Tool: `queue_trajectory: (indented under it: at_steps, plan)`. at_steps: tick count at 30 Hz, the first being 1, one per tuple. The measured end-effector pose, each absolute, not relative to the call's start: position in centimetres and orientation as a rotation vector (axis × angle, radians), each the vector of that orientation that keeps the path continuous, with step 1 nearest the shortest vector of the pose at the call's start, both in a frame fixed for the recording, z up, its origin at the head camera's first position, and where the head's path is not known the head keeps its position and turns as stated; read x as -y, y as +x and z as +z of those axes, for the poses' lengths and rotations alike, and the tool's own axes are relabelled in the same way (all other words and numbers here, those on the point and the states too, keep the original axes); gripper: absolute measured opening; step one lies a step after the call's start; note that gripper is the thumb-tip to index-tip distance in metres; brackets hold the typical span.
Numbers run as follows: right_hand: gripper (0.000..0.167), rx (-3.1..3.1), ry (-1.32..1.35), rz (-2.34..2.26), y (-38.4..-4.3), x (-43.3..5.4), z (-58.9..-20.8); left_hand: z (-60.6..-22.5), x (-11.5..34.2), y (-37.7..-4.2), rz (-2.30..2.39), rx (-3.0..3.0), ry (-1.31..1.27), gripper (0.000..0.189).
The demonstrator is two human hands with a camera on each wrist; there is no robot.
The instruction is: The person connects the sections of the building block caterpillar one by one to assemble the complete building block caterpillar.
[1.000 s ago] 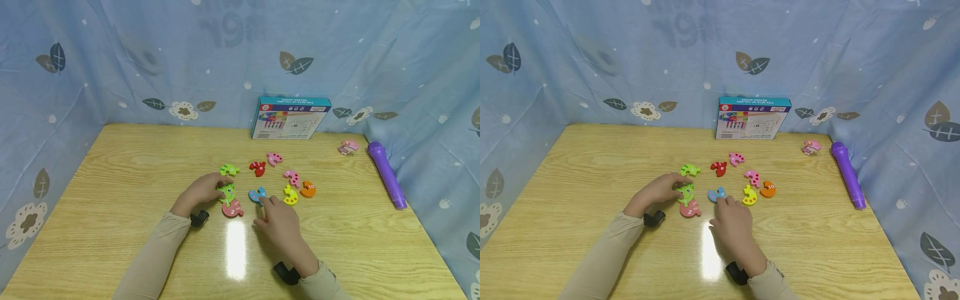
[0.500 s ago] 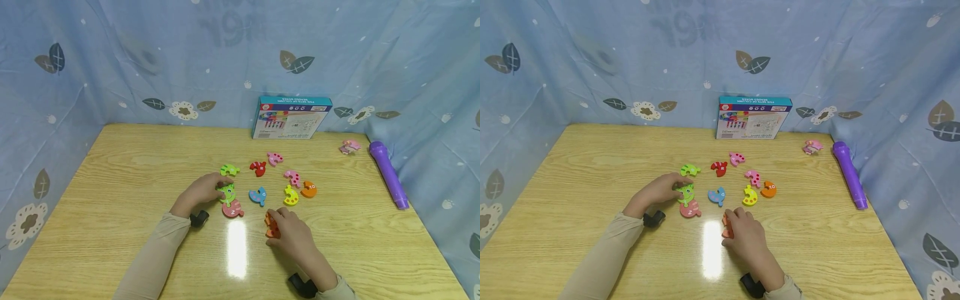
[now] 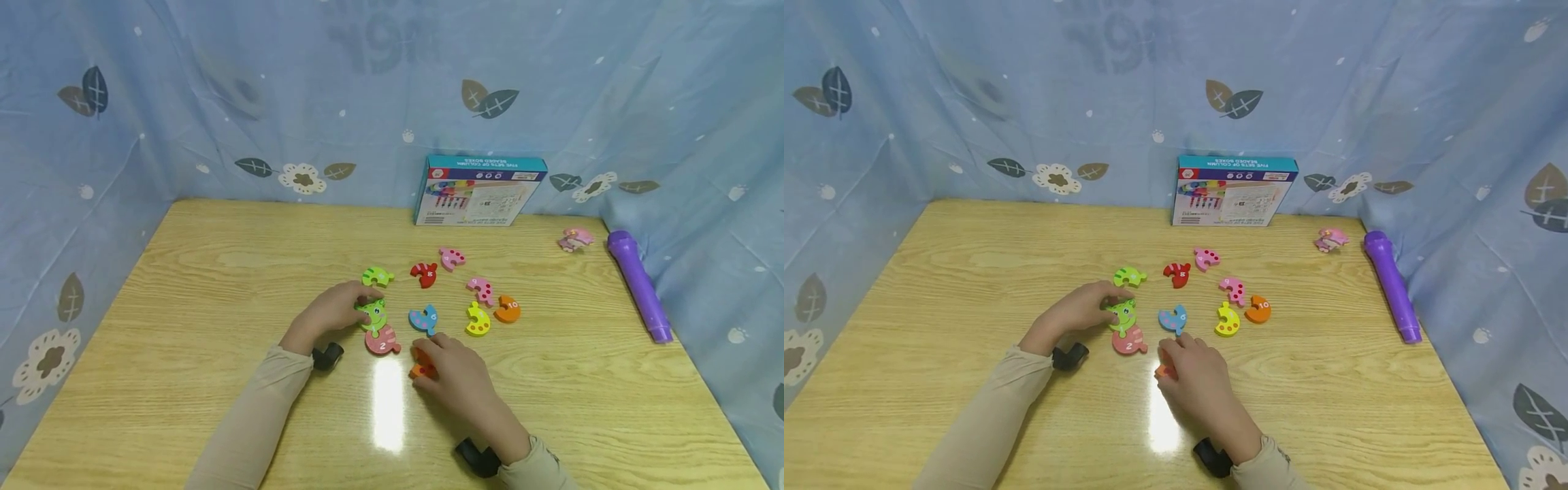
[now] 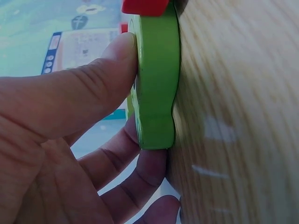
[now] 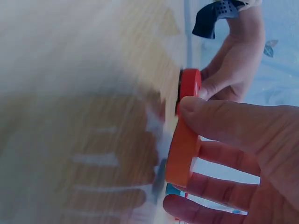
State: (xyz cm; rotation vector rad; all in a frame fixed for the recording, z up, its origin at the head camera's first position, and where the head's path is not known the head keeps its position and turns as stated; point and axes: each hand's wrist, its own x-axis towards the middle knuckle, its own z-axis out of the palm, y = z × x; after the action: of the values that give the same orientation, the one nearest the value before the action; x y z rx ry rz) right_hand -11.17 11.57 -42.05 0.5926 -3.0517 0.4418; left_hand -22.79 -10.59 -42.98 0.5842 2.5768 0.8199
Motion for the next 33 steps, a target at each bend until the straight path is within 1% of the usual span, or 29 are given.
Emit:
queue_trajectory:
  at_steps: [3, 9, 19, 28, 33]
  plan:
    - [0.049, 3.011, 0.601, 0.456, -11.7, -10.7, -42.0, -43.0, 10.6, -22.8, 0.82, -2.58, 0.586, 0.047]
    - [0.05, 2.974, 0.598, 0.438, -12.7, -9.5, -42.1, -42.9, 10.4, -22.7, 0.817, -2.583, 0.596, 0.046]
    - [0.051, 3.0, 0.598, 0.377, -13.1, -8.7, -41.8, -42.3, 10.4, -22.5, 0.814, -2.583, 0.584, 0.046]
    - [0.046, 3.031, 0.602, 0.327, -13.3, -8.1, -42.0, -42.6, 10.6, -22.6, 0.813, -2.586, 0.576, 0.046]
    - [0.052, 3.038, 0.591, 0.291, -13.3, -7.9, -42.3, -42.5, 10.6, -22.6, 0.816, -2.586, 0.574, 0.047]
